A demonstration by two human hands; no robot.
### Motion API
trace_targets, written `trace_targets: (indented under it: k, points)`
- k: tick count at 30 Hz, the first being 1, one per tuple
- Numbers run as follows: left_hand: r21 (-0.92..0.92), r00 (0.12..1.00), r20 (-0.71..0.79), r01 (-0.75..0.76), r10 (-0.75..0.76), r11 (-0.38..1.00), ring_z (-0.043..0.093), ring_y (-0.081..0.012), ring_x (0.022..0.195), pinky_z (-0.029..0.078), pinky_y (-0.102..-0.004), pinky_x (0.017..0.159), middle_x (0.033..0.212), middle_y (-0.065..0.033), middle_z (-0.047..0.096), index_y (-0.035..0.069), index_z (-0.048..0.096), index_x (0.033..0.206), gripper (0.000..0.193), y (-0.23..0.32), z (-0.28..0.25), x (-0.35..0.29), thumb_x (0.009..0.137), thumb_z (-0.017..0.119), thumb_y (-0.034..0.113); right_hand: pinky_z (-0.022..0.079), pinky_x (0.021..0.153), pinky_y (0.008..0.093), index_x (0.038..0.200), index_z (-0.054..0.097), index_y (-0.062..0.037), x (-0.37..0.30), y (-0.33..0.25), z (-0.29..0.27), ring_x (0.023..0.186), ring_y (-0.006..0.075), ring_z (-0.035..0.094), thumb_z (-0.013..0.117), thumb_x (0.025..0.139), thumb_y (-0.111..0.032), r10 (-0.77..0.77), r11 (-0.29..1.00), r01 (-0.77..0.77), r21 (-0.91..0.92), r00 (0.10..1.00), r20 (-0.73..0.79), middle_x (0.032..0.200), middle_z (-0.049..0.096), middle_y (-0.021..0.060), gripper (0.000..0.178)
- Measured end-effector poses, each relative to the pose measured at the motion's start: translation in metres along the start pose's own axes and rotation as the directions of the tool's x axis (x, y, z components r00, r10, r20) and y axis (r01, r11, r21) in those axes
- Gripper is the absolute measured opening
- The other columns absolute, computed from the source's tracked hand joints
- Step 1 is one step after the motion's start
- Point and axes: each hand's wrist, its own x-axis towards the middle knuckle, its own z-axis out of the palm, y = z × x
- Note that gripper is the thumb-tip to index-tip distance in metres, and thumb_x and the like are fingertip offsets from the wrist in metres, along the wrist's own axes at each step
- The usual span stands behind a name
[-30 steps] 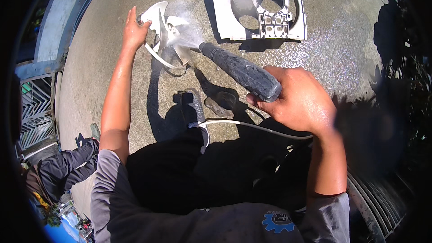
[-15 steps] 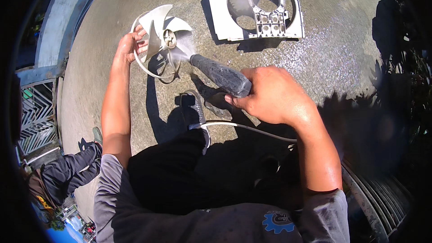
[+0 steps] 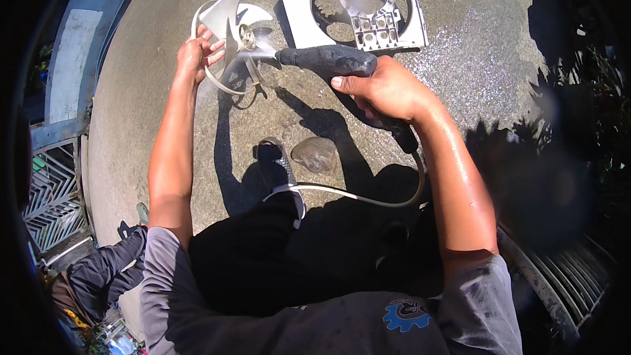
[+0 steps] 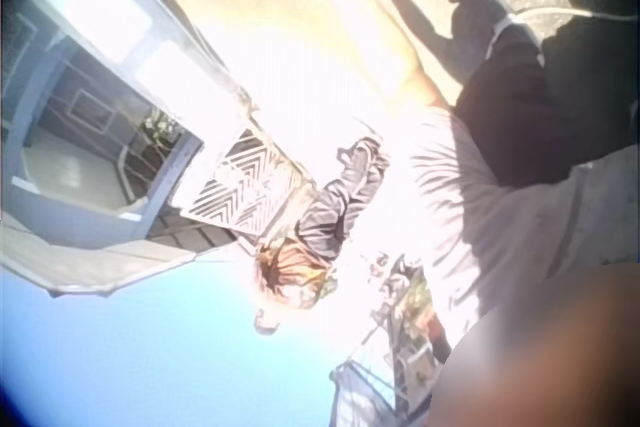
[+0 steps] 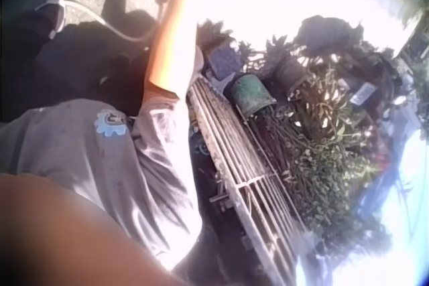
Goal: The person uses a pressure washer to clean a disassembled air conditioner unit and a fan. They spray the condenser coils, the fan blades, and the fan housing, then place the parts on the ground.
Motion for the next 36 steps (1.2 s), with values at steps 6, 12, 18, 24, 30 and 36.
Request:
trace_targets:
  k: [6,12,18,24,30,36]
  points:
    - [-0.013,0.999,0.002,0.051,-0.051,0.999,0.067,-0.0364,0.126,0.063,-0.0513,0.096,0.163,-0.0216,0.050,0.001,0.035,0.167,0.079,0.003,0.018,0.006,0.088,0.044,-0.001,0.048,0.053,0.0340,0.079,0.070,-0.0023,0.010,0.006,0.000,0.055,0.0151,0.063,0.082,0.095,-0.043,-0.031,0.997,0.038,0.071,0.996,-0.089,0.064,0.065,0.0040,0.046]
    - [-0.030,0.997,-0.013,0.077,-0.077,0.997,0.056,-0.0347,0.133,0.052,-0.0535,0.106,0.153,-0.0149,0.051,0.010,0.033,0.168,0.073,0.000,0.034,0.009,0.098,0.055,0.012,0.048,0.052,0.0332,0.087,0.072,-0.0025,0.014,0.006,0.002,0.054,0.0151,0.063,0.081,0.097,-0.043,0.006,0.996,-0.003,0.088,0.999,-0.037,0.064,0.065,0.0039,0.043]
    - [0.078,0.995,0.079,0.049,-0.055,0.996,0.054,-0.0317,0.125,0.055,-0.0515,0.096,0.150,-0.0124,0.047,0.014,0.021,0.174,0.084,0.006,0.057,0.012,0.100,0.058,0.022,0.049,0.049,0.0340,0.094,0.072,-0.0013,0.035,0.000,-0.020,0.051,0.0174,0.062,0.081,0.097,-0.042,0.053,0.978,-0.056,0.199,0.998,0.018,0.064,0.062,0.0053,0.042]
    - [0.082,0.994,0.074,0.075,-0.082,0.994,0.053,-0.0344,0.127,0.056,-0.0584,0.095,0.165,-0.0127,0.036,0.020,0.020,0.174,0.085,0.007,0.055,0.019,0.100,0.060,0.031,0.048,0.046,0.0349,0.097,0.071,0.0007,0.057,0.000,-0.031,0.048,0.0192,0.061,0.079,0.098,-0.044,-0.006,0.962,-0.002,0.275,1.000,0.029,0.067,0.061,0.0064,0.045]
    - [-0.037,0.975,0.097,0.202,-0.197,0.979,0.061,-0.0403,0.121,0.061,-0.0558,0.088,0.142,-0.0053,0.057,0.034,0.043,0.155,0.063,0.000,0.021,0.035,0.096,0.064,0.038,0.049,0.045,0.0353,0.099,0.072,0.0041,0.057,0.005,-0.031,0.050,0.0182,0.061,0.078,0.099,-0.042,0.027,0.961,-0.046,0.271,0.997,0.072,0.067,0.062,0.0067,0.046]
    - [-0.183,0.975,0.148,0.194,-0.168,0.964,0.070,-0.0398,0.100,0.065,-0.0552,0.082,0.123,-0.0046,0.067,0.031,0.054,0.135,0.041,-0.009,-0.006,0.036,0.095,0.062,0.029,0.050,0.045,0.0374,0.099,0.068,0.0018,0.078,0.002,-0.021,0.051,0.0185,0.061,0.071,0.104,-0.044,-0.036,0.942,-0.004,0.336,0.993,0.114,0.066,0.060,0.0058,0.047]
